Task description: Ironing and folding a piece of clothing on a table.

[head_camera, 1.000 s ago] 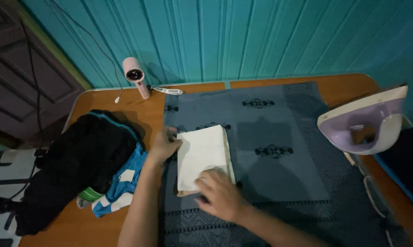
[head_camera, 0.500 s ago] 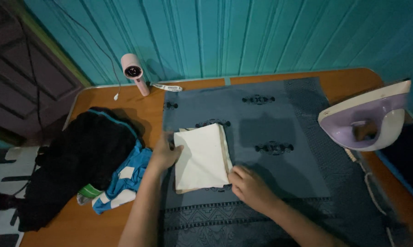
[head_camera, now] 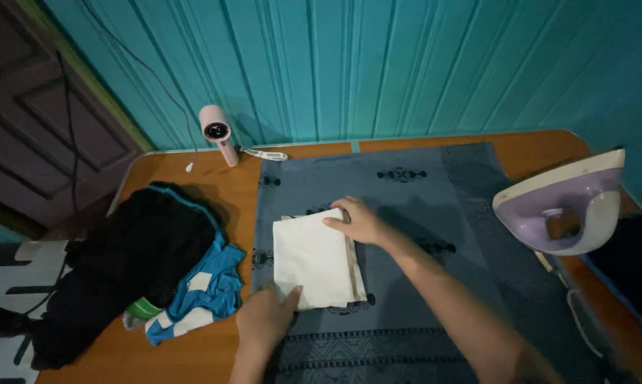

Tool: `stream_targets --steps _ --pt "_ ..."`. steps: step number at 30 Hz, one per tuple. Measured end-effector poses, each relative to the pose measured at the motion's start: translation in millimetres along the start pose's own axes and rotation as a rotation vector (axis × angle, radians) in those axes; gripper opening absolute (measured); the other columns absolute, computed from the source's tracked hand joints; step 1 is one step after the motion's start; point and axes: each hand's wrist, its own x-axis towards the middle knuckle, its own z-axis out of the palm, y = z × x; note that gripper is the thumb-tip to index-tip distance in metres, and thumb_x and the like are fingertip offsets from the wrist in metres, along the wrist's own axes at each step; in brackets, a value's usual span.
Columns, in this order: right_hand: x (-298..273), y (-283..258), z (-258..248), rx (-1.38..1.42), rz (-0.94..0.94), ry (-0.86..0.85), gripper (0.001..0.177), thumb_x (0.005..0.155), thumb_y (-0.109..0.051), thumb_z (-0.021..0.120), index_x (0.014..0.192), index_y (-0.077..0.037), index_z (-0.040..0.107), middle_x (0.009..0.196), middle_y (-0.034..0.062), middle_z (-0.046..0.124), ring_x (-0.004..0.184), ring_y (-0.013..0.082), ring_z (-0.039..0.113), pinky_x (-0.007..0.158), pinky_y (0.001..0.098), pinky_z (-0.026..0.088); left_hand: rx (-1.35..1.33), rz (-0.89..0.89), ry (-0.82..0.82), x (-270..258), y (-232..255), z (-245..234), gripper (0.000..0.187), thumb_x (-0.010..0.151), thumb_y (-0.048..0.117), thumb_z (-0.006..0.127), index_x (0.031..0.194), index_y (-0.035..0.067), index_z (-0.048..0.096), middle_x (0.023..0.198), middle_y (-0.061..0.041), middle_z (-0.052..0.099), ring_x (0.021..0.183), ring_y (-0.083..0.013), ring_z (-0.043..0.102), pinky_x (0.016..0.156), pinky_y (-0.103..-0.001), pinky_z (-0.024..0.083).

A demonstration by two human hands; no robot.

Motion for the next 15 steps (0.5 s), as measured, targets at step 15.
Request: stream_targets --steps 15 --pt "-89.0 -52.2 -44.1 0.462 0.756 0.269 0.097 0.085 -0.064 0.072 0.155 -0.005 0.04 0.156 0.0216 0.043 0.14 0.037 0.046 0.111 0.0505 0.044 -0.676 0.321 0.301 87.7 74.0 -56.0 0.057 0.091 0.03 0.075 0.133 -0.005 0.057 0.119 -0.032 0.067 0.116 -0.0486 0.065 0.088 -0.057 0.056"
